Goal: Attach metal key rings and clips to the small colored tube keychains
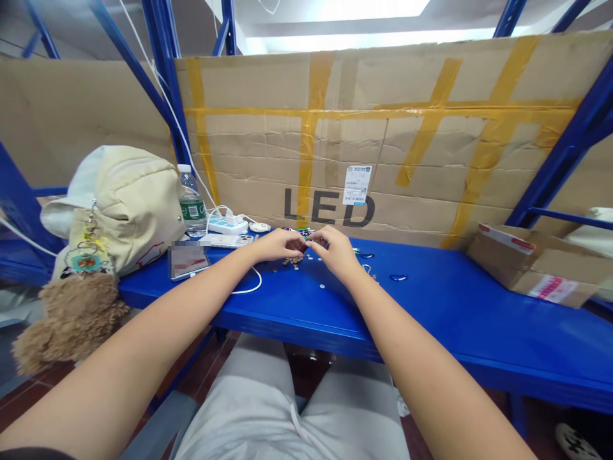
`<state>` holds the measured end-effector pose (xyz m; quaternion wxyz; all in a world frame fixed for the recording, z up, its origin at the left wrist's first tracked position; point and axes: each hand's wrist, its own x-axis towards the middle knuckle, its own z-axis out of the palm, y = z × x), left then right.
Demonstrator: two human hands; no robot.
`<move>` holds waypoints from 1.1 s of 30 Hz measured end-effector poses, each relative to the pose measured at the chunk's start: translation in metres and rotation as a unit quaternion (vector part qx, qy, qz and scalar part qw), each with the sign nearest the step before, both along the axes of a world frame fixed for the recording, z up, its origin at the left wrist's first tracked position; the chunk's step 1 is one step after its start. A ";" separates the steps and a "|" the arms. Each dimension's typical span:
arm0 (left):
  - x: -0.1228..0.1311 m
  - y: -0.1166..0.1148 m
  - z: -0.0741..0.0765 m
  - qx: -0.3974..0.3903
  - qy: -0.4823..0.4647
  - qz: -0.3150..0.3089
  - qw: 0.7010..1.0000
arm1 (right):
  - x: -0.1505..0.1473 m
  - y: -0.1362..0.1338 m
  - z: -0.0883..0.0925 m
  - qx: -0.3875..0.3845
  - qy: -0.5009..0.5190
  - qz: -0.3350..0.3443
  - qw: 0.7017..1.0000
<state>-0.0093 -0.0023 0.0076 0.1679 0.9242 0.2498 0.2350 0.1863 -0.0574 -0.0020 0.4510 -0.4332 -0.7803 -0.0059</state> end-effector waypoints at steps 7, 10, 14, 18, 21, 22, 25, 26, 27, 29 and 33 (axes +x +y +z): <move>0.000 -0.006 0.004 0.035 0.008 0.012 0.999 | -0.001 0.003 -0.004 -0.025 0.033 0.007 0.999; -0.002 -0.006 0.005 0.036 0.011 0.017 0.999 | 0.000 0.004 -0.006 -0.037 0.046 -0.001 0.998; -0.004 0.002 0.001 0.033 0.004 0.031 0.999 | 0.000 0.004 -0.008 -0.047 -0.001 -0.017 0.999; -0.008 0.012 -0.004 0.028 -0.005 0.064 0.998 | 0.002 0.010 -0.015 -0.064 -0.128 -0.047 0.989; -0.010 0.016 -0.005 0.024 -0.001 0.073 0.997 | 0.004 0.020 -0.023 -0.067 -0.220 -0.080 0.970; -0.010 0.017 -0.005 0.025 0.002 0.073 0.997 | 0.003 0.023 -0.025 -0.070 -0.242 -0.088 0.964; -0.010 0.019 -0.005 0.027 0.014 0.066 0.997 | 0.000 0.030 -0.028 -0.095 -0.289 -0.098 0.947; -0.010 0.019 -0.005 0.029 0.018 0.062 0.997 | -0.002 0.031 -0.028 -0.102 -0.299 -0.097 0.944; -0.010 0.019 -0.005 0.033 0.021 0.059 0.998 | -0.003 0.031 -0.027 -0.107 -0.304 -0.096 0.942; -0.010 0.020 -0.005 0.045 0.026 0.057 0.997 | -0.005 0.030 -0.025 -0.116 -0.298 -0.094 0.943; -0.010 0.020 -0.005 0.063 0.037 0.065 0.995 | -0.006 0.028 -0.020 -0.157 -0.245 -0.101 0.952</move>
